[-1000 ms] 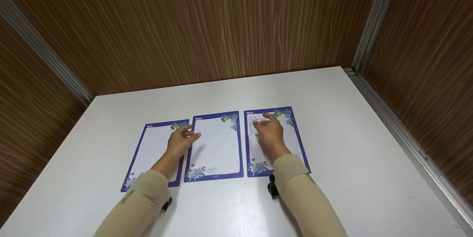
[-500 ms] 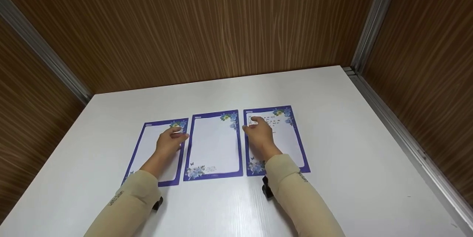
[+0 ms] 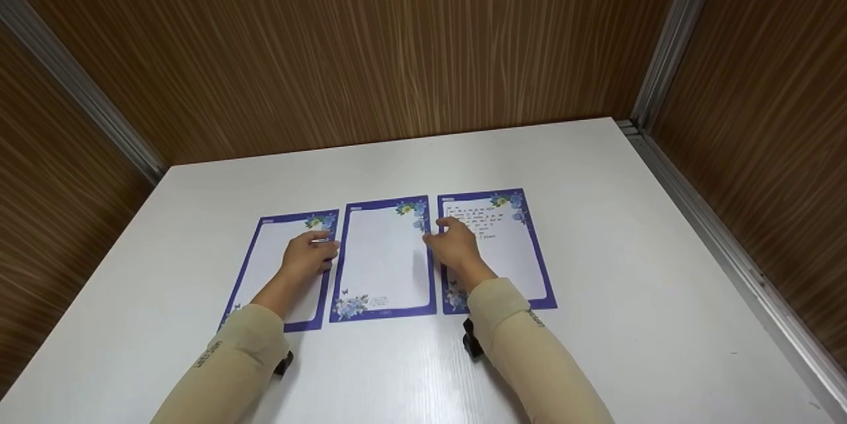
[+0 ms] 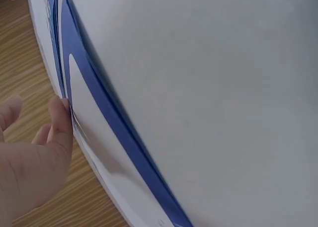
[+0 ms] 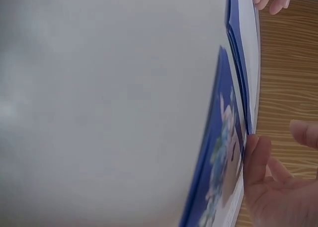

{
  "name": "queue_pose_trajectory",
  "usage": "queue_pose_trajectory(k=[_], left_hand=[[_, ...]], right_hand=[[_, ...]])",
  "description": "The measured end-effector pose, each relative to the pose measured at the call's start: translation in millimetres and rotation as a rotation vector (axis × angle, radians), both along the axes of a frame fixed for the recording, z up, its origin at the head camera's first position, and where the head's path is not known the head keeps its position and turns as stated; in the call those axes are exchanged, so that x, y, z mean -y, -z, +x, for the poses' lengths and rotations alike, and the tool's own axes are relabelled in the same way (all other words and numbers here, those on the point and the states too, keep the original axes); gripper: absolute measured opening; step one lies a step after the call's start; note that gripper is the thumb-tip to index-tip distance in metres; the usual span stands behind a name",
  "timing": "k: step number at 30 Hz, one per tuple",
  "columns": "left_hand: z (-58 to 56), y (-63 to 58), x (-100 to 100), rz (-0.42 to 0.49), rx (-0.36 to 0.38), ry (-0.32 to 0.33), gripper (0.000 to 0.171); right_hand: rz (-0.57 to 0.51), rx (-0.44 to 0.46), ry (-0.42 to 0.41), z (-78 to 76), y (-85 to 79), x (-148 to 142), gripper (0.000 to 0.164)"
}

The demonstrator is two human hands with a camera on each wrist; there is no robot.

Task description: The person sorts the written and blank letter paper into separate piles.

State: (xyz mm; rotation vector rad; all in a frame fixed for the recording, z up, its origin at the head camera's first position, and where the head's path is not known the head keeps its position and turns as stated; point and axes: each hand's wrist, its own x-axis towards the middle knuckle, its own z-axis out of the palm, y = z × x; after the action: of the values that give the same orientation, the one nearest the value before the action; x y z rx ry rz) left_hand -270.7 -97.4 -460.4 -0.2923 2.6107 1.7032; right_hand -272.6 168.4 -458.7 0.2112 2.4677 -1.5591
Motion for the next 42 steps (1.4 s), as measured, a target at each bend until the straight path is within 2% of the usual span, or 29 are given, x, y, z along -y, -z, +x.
queue_pose_trajectory(k=[11,17,21,25,29,36,42], left_hand=[[-1.5,1.0,1.6,0.070,0.019,-0.001,0.043],[-1.4,-0.3,1.3,0.154,0.019,-0.022,0.044],[-1.5,0.3,0.7,0.203,0.020,-0.007,0.046],[-2.3,1.9,1.4,0.239,-0.018,0.035,0.049],[-2.7,3.4,2.5,0.225,-0.036,0.064,0.052],[-1.5,5.0,4.9,0.168,-0.002,0.054,0.047],[-0.6,3.8,6.4,0.138,0.017,0.036,0.038]], right_hand=[[-0.002,0.022,-0.032,0.7,0.0,1.1,0.056],[-0.009,0.002,-0.024,-0.2,2.4,1.3,0.055],[-0.021,-0.018,-0.021,-0.3,3.3,1.4,0.053],[-0.067,-0.048,-0.020,-0.2,3.7,1.0,0.052],[-0.112,-0.050,-0.010,-0.8,4.6,1.3,0.055],[-0.178,0.014,-0.002,-1.2,6.6,4.9,0.058],[-0.185,0.006,0.011,-1.0,7.3,9.6,0.052]])
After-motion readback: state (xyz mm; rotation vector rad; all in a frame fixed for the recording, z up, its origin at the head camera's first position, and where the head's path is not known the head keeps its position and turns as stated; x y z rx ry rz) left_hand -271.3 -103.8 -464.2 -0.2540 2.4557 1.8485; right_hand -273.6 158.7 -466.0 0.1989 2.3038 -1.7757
